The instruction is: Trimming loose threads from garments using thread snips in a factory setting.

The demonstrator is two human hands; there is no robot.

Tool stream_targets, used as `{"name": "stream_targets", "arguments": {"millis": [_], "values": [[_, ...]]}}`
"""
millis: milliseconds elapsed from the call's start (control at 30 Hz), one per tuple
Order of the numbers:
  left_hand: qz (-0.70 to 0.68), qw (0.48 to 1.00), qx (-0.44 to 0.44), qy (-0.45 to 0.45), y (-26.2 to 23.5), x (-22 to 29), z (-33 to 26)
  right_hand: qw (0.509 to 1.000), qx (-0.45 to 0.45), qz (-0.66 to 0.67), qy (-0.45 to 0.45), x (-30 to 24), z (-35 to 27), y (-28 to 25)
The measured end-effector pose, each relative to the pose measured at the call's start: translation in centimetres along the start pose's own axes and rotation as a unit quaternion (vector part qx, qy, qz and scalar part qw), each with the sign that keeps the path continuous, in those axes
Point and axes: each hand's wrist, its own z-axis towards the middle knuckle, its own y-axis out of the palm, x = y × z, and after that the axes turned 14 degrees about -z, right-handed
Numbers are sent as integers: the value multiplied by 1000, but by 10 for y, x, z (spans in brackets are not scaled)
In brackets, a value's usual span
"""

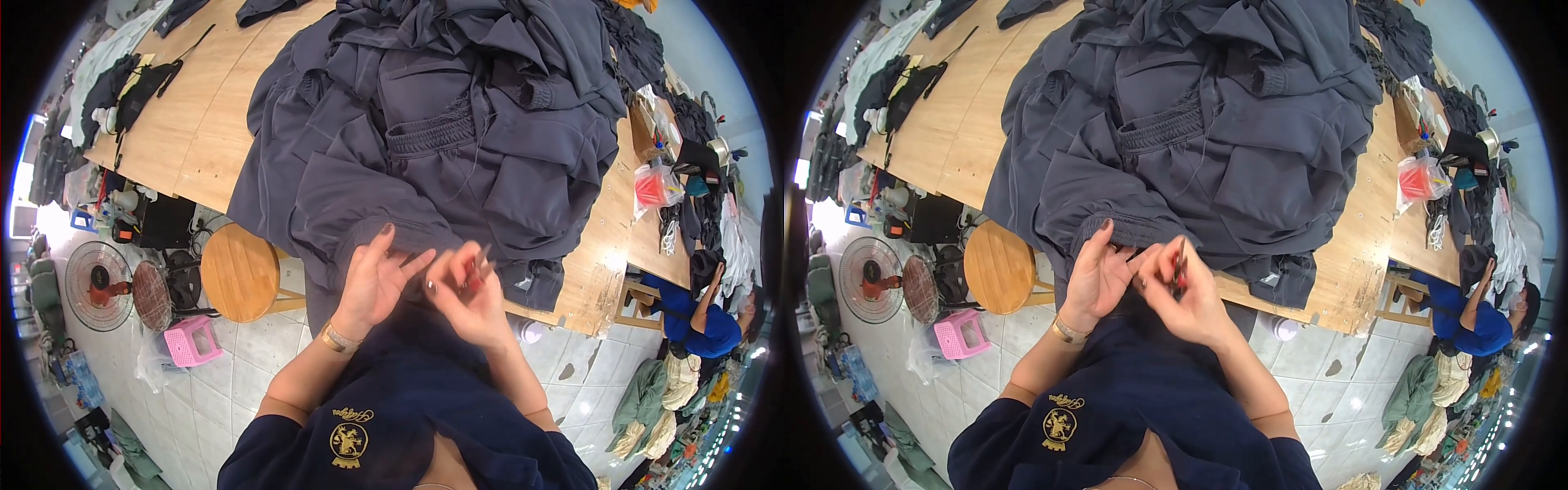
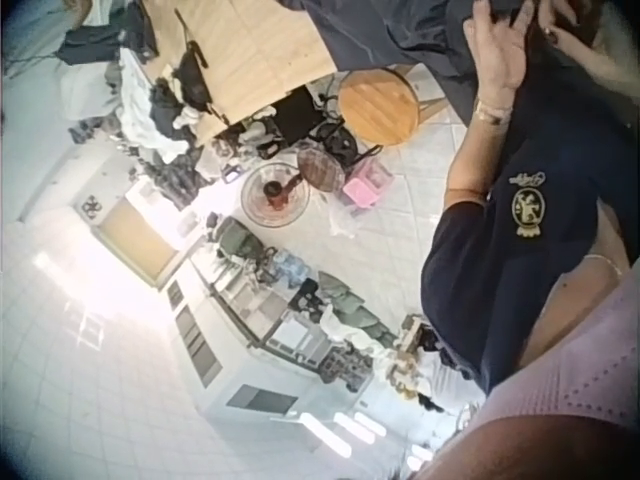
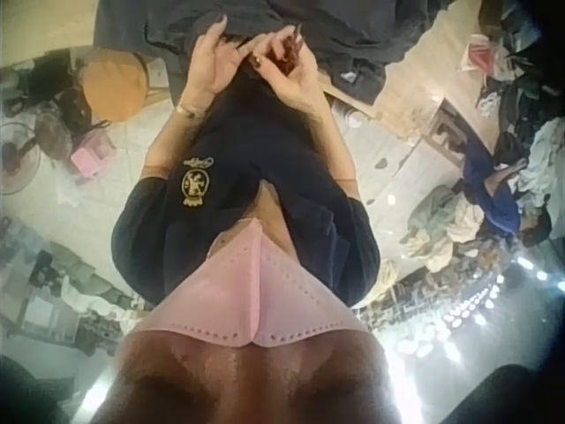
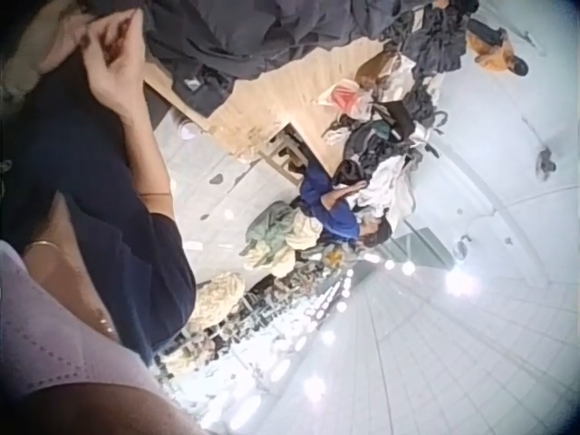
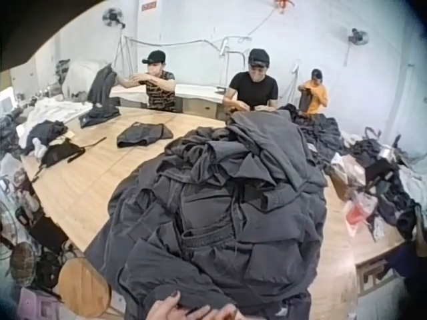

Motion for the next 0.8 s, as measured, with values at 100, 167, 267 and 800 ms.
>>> {"name": "stream_targets", "arguments": {"millis": [100, 167, 267, 800], "values": [[-7, 1000, -17, 11, -11, 4, 6, 959, -232, 157, 46, -17, -9, -19], [-14, 999, -36, 19, -13, 5, 7, 967, -191, 159, 58, -16, -7, -21], [-8, 999, -46, 20, -12, 2, 7, 995, 5, 13, 94, -6, 8, -13], [71, 988, -66, 120, -15, -17, 2, 978, 88, -187, 1, 27, 30, 10]]}}
